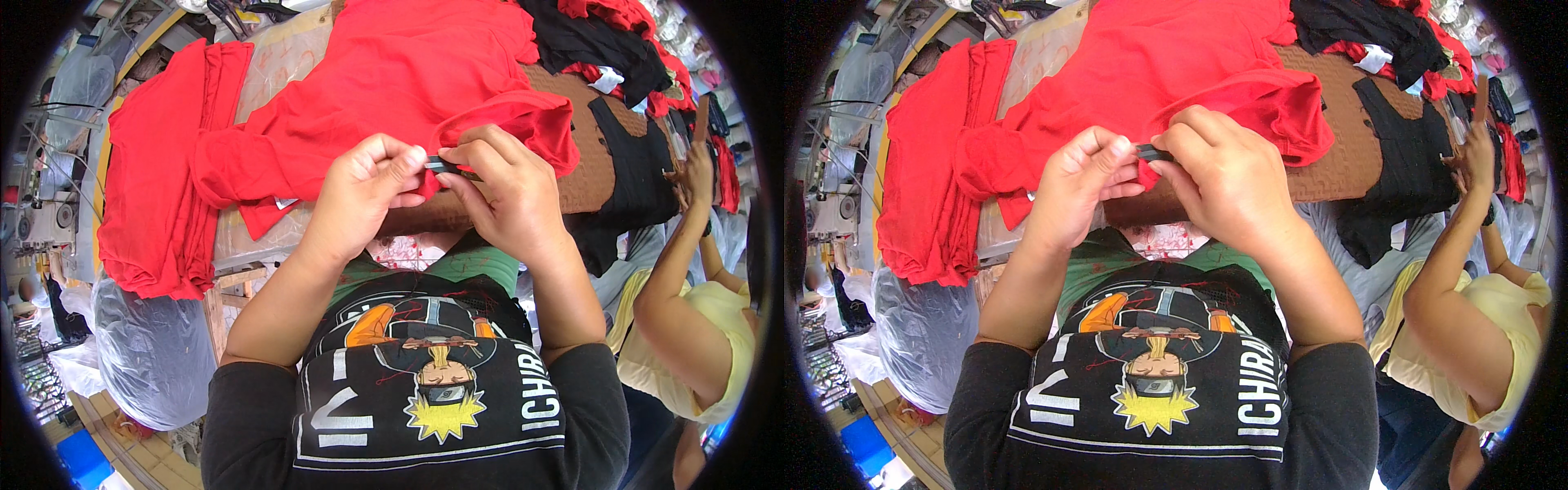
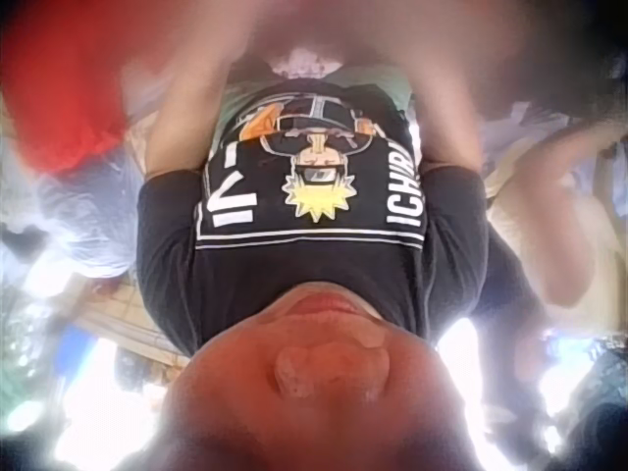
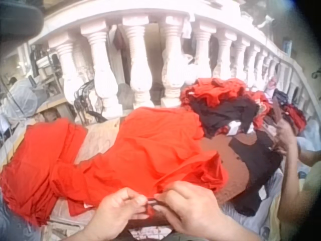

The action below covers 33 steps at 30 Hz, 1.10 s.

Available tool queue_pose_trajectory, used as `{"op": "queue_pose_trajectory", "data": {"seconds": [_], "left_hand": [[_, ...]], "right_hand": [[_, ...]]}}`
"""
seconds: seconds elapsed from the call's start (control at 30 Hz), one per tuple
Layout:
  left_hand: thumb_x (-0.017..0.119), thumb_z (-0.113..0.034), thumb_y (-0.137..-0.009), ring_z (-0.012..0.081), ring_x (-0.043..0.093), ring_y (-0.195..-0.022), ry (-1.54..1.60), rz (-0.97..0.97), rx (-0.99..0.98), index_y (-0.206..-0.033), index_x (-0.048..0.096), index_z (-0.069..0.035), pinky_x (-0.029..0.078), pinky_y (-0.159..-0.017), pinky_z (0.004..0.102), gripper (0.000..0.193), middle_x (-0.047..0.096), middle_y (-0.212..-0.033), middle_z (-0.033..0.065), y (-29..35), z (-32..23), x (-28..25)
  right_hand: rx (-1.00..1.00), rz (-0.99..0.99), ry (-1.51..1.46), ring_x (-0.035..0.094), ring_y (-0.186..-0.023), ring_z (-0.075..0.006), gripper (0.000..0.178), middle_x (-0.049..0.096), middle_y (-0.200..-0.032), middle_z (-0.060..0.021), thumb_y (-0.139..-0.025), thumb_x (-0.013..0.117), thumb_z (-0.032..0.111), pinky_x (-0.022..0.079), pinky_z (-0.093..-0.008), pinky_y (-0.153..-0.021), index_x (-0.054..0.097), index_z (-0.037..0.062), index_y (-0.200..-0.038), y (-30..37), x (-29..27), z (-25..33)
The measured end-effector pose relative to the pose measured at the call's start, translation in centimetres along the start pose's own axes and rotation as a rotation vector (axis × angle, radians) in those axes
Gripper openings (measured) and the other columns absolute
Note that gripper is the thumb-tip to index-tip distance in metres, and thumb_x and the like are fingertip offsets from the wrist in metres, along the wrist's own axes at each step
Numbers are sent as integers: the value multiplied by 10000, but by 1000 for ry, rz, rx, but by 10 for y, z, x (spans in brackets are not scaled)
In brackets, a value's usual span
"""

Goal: The person picks up red and black garments from a pile, turns them over to check different sides, and uses small shears to trim threads from labels and seams.

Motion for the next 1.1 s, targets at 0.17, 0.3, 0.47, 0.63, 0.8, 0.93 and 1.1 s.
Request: {"op": "queue_pose_trajectory", "data": {"seconds": [0.17,0.3,0.47,0.63,0.8,0.93,1.1], "left_hand": [[674,-359,-843,344,356,-1343,-1388,104,621,-760,716,-82,264,-1082,464,293,496,-1373,183,53,-82,37],[685,-382,-829,336,415,-1287,-1518,-92,634,-941,707,-71,300,-1062,447,331,526,-1339,134,53,-111,22],[753,-415,-742,339,458,-1224,-1342,3,550,-1269,536,-81,340,-1032,452,660,519,-1298,175,20,-36,53],[656,-98,-851,161,636,-854,-938,16,474,-1160,603,-12,519,-744,301,324,667,-1031,93,-48,-54,20],[589,-100,-915,189,512,-1203,-567,-749,702,-1328,498,-3,381,-1030,318,435,557,-1286,140,-71,-189,-182],[612,-127,-919,181,551,-1140,-431,-774,775,-1230,559,16,416,-995,301,347,593,-1230,114,-17,-138,-198],[590,-123,-947,75,575,-818,-360,-702,548,-1104,610,1,470,-757,214,201,626,-957,26,2,-45,-147]], "right_hand": [[52,-58,160,629,-768,-278,134,599,-835,-83,-758,704,101,500,-356,-612,615,56,-847,2,-24,-13],[119,-266,87,652,-832,-229,185,633,-891,-113,-766,729,39,521,-285,-707,640,20,-926,3,-66,-29],[149,-353,62,609,-869,-131,248,631,-926,-85,-781,747,38,489,-233,-730,638,-17,-997,9,-79,-31],[274,-487,-84,562,-843,-87,226,601,-881,-25,-810,736,55,455,-211,-741,649,5,-1013,23,-95,-60],[401,-651,-255,534,-815,-60,212,616,-902,13,-850,712,89,433,-194,-755,647,14,-1038,35,-110,-89],[498,-611,-194,534,-818,-53,212,618,-904,7,-850,715,95,432,-188,-753,640,7,-1028,44,-94,-104],[525,-561,-215,510,-781,-44,216,600,-866,18,-827,739,99,424,-189,-700,642,5,-995,45,-81,-112]]}}
Point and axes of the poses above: each hand's wrist, its own y-axis away from the middle knuckle, its own x-axis out of the palm, z = x × y, the point moved 9 cm from there along -y, towards the middle knuckle
